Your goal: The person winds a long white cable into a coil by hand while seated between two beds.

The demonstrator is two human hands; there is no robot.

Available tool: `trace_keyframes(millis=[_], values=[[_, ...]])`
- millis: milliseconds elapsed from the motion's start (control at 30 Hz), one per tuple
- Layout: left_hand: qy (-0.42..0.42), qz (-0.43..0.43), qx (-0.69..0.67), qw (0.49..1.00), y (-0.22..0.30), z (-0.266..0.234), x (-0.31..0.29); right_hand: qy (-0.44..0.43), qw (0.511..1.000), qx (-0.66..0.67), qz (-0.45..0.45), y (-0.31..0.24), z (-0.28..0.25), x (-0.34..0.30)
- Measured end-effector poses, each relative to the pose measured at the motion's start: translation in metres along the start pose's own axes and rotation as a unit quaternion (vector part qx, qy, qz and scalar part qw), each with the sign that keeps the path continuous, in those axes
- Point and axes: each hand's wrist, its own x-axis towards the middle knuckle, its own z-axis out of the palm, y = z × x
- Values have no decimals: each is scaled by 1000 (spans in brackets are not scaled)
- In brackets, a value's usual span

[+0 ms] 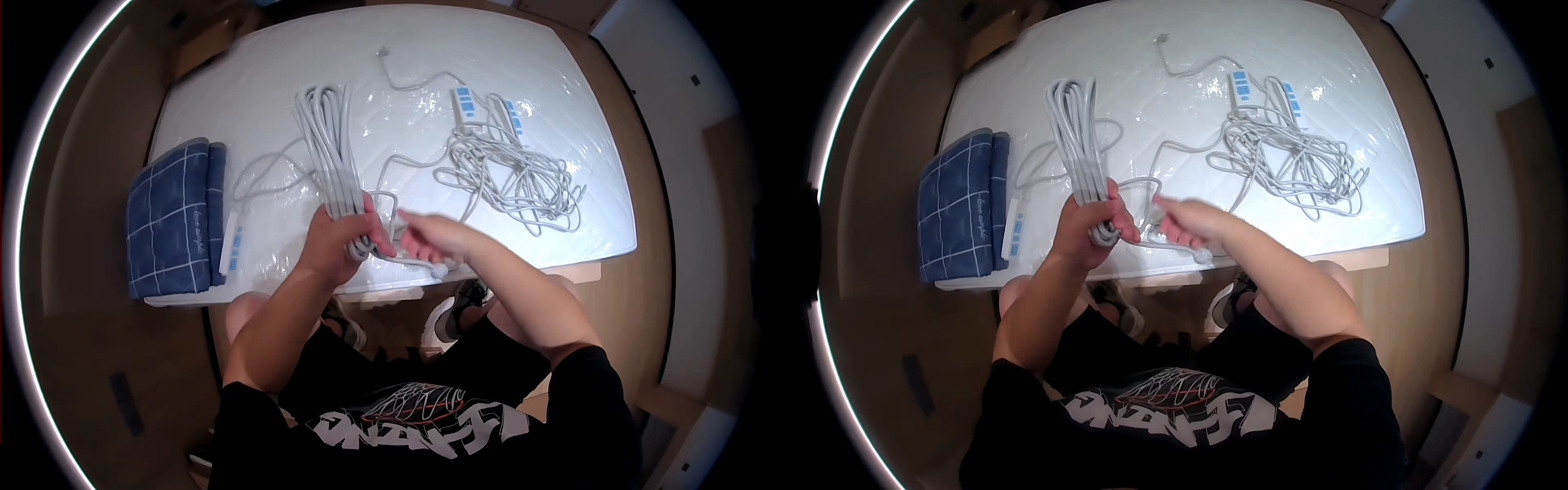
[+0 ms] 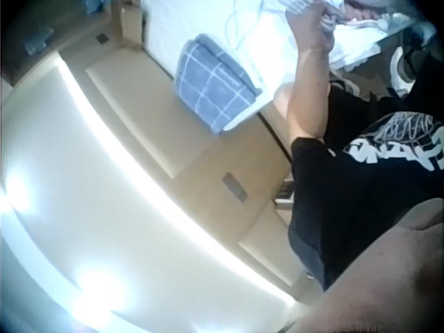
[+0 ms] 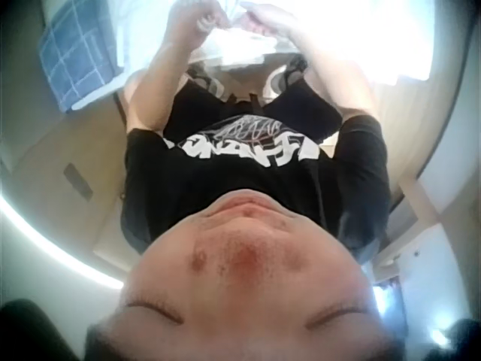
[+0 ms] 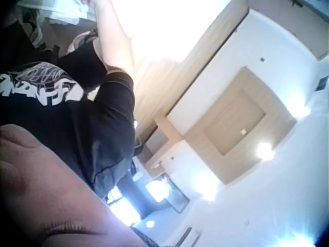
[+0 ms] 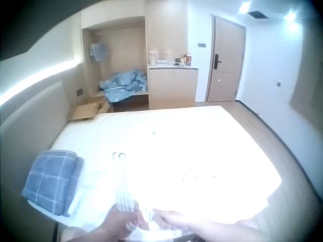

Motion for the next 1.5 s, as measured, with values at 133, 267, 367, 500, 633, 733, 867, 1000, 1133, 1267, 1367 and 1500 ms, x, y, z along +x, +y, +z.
trace_keyframes(millis=[133,267,367,500,633,733,867,1000,1133,1267,1367,1500], values=[[17,-31,-30,999,-1,-6,-6,-89,981,175,2,17,36,2],[47,-36,26,998,-12,-13,-12,-47,939,320,-115,-3,45,-4],[63,-21,24,998,-13,-16,-10,-12,921,319,-225,-7,32,-1],[133,-56,-25,989,-14,-5,-9,128,910,153,-363,-23,42,-10],[29,-120,-85,989,-32,-13,-7,108,921,129,-351,-34,49,-23],[-29,-131,-91,987,-36,-15,-4,66,916,200,-341,-35,49,-23],[-17,-114,-72,991,-31,5,-7,76,906,248,-335,-28,45,-17],[-29,-97,-65,993,-41,4,-8,122,866,332,-354,-37,40,-13],[-37,-107,108,988,-59,3,-9,125,865,372,-311,-49,18,-15],[-66,-107,142,982,-66,-4,-10,7,883,364,-296,-59,25,-30],[-52,-123,144,981,-67,2,-10,45,895,323,-306,-62,32,-31],[1,-157,144,977,-71,7,-8,95,885,305,-339,-59,37,-21]])
